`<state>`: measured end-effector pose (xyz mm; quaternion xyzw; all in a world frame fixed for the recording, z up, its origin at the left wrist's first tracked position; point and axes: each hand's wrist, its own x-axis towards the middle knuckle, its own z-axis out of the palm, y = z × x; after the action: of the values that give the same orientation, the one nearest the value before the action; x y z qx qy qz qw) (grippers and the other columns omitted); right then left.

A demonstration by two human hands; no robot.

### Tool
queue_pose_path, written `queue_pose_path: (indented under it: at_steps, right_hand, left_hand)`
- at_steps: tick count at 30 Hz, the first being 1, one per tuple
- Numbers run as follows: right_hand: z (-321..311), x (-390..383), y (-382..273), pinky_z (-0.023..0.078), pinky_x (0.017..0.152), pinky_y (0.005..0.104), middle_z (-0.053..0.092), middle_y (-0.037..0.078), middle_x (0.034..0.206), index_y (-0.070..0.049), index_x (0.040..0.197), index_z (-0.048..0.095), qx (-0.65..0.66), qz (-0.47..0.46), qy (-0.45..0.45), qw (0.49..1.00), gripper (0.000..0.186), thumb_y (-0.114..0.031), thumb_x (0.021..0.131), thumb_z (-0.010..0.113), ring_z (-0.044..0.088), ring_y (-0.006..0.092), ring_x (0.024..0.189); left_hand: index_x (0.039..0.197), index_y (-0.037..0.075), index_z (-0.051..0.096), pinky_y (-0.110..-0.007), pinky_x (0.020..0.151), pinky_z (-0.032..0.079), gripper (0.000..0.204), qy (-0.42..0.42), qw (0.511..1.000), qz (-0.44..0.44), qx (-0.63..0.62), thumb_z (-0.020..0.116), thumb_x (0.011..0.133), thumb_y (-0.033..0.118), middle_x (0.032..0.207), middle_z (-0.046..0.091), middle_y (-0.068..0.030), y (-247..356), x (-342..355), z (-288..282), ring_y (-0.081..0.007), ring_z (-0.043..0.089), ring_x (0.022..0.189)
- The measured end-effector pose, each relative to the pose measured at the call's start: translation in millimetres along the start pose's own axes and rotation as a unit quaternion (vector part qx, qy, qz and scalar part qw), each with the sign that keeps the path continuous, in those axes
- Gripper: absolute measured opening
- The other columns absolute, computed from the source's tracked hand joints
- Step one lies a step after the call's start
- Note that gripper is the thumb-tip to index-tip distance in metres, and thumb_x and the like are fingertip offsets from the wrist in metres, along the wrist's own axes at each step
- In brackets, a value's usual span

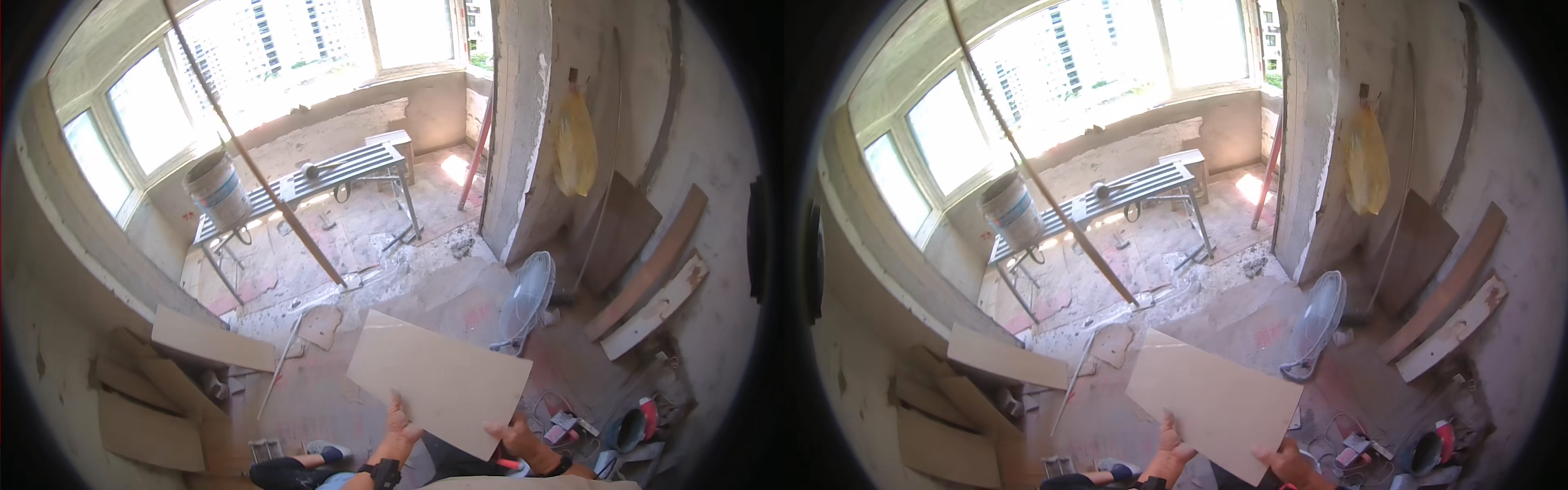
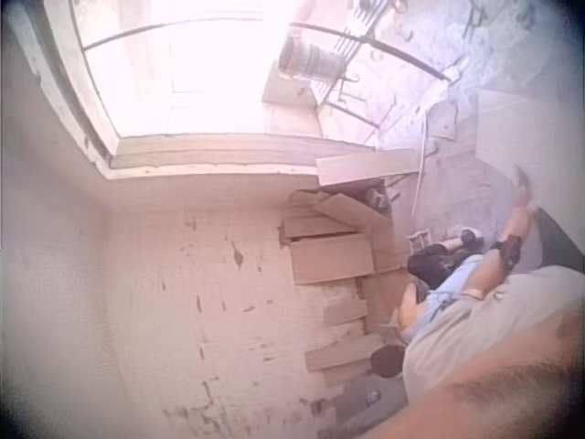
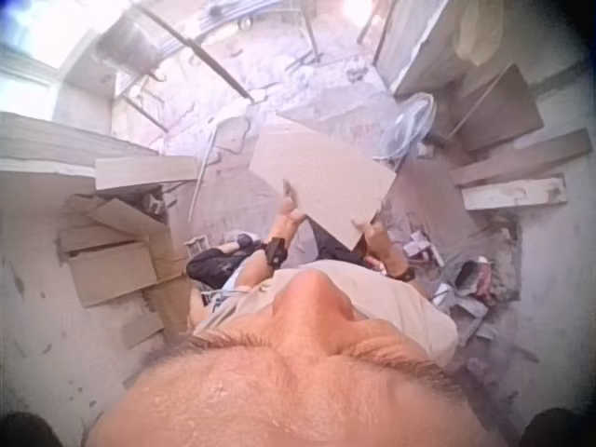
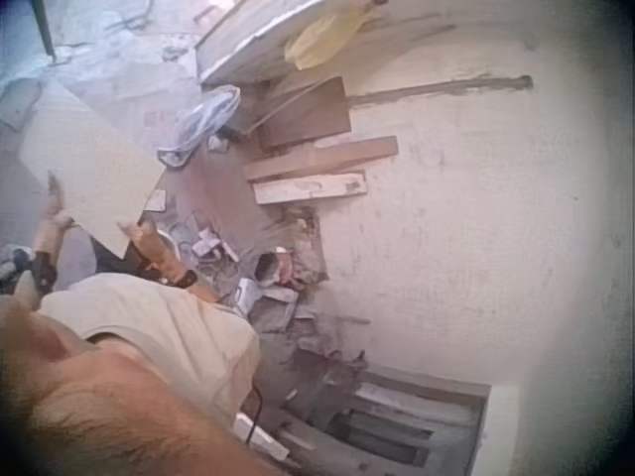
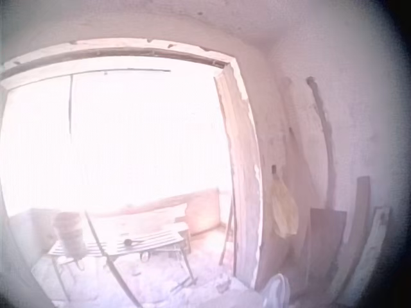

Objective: Apply adhesive to tiles and mount them onto a wall surface.

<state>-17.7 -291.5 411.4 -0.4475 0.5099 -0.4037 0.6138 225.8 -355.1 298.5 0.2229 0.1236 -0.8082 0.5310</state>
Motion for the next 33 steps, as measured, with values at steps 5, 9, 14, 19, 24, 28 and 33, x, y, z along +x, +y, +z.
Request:
queue_pose_path:
  at_steps: [5, 9, 14, 19, 24, 28, 33]
  right_hand:
    - [-3, 126, -3, 0.047, 0.09, 0.0347, 0.062, 0.012, 0.118, 0.0, 0.125, 0.055, -0.012, 0.064, -0.128, 0.99, 0.046, -0.016, 0.085, 0.069, 0.058, 0.0188, 0.107]
    - [-40, 237, -38, 0.051, 0.081, 0.0335, 0.065, 0.012, 0.11, 0.0, 0.125, 0.055, -0.055, 0.186, -0.231, 0.953, 0.045, -0.018, 0.087, 0.068, 0.061, 0.0192, 0.099]
    - [-124, 345, -68, 0.053, 0.071, 0.027, 0.068, 0.012, 0.1, 0.003, 0.13, 0.05, -0.111, 0.2, -0.048, 0.972, 0.048, -0.02, 0.091, 0.065, 0.064, 0.0149, 0.087]
    - [-142, 458, -150, 0.05, 0.073, 0.0249, 0.063, 0.007, 0.096, 0.006, 0.129, 0.05, -0.057, -0.003, 0.073, 0.996, 0.055, -0.018, 0.085, 0.073, 0.06, 0.012, 0.084]
    - [-128, 582, -247, 0.049, 0.08, 0.0276, 0.063, 0.007, 0.101, 0.005, 0.123, 0.053, -0.031, -0.11, 0.032, 0.993, 0.051, -0.016, 0.082, 0.075, 0.06, 0.0136, 0.089]
    - [-153, 661, -283, 0.049, 0.083, 0.0314, 0.065, 0.007, 0.099, 0.004, 0.11, 0.059, -0.083, -0.17, 0.058, 0.98, 0.04, -0.015, 0.079, 0.077, 0.061, 0.0176, 0.091]
    - [-192, 746, -317, 0.048, 0.084, 0.0357, 0.065, 0.011, 0.1, 0.002, 0.106, 0.062, -0.087, -0.269, 0.148, 0.948, 0.036, -0.021, 0.08, 0.075, 0.061, 0.0207, 0.091]
  left_hand:
    - [0.134, 0.008, 0.049, -0.052, 0.105, 0.038, 0.058, 0.084, 0.984, 0.099, 0.12, 0.055, 0.092, 0.047, 0.133, 0.054, -0.0116, 77, 82, 38, -0.0337, 0.047, 0.124]
    - [0.131, 0.006, 0.05, -0.046, 0.099, 0.044, 0.045, 0.003, 0.988, 0.108, 0.109, 0.055, 0.096, 0.034, 0.128, 0.057, -0.0099, 149, 147, 107, -0.0285, 0.054, 0.115]
    - [0.126, 0.002, 0.053, -0.041, 0.089, 0.05, 0.04, -0.016, 0.962, 0.181, 0.202, 0.06, 0.094, 0.024, 0.118, 0.061, -0.0091, 226, 225, 211, -0.0256, 0.06, 0.104]
    - [0.115, -0.001, 0.06, -0.032, 0.078, 0.052, 0.028, -0.059, 0.882, 0.261, 0.388, 0.064, 0.089, 0.008, 0.104, 0.065, -0.0069, 277, 337, 303, -0.0166, 0.063, 0.092]
    - [0.099, -0.003, 0.068, -0.026, 0.07, 0.052, 0.021, -0.16, 0.802, 0.147, 0.557, 0.071, 0.085, 0.012, 0.09, 0.069, -0.0039, 286, 451, 424, -0.011, 0.063, 0.082]
    - [0.102, -0.003, 0.069, -0.027, 0.073, 0.052, 0.028, -0.244, 0.787, 0.089, 0.56, 0.075, 0.083, 0.016, 0.093, 0.069, -0.004, 279, 531, 505, -0.0102, 0.062, 0.085]
    - [0.104, -0.003, 0.068, -0.028, 0.079, 0.051, 0.034, -0.329, 0.75, 0.041, 0.573, 0.077, 0.081, 0.021, 0.095, 0.069, -0.0046, 286, 646, 568, -0.0119, 0.062, 0.087]
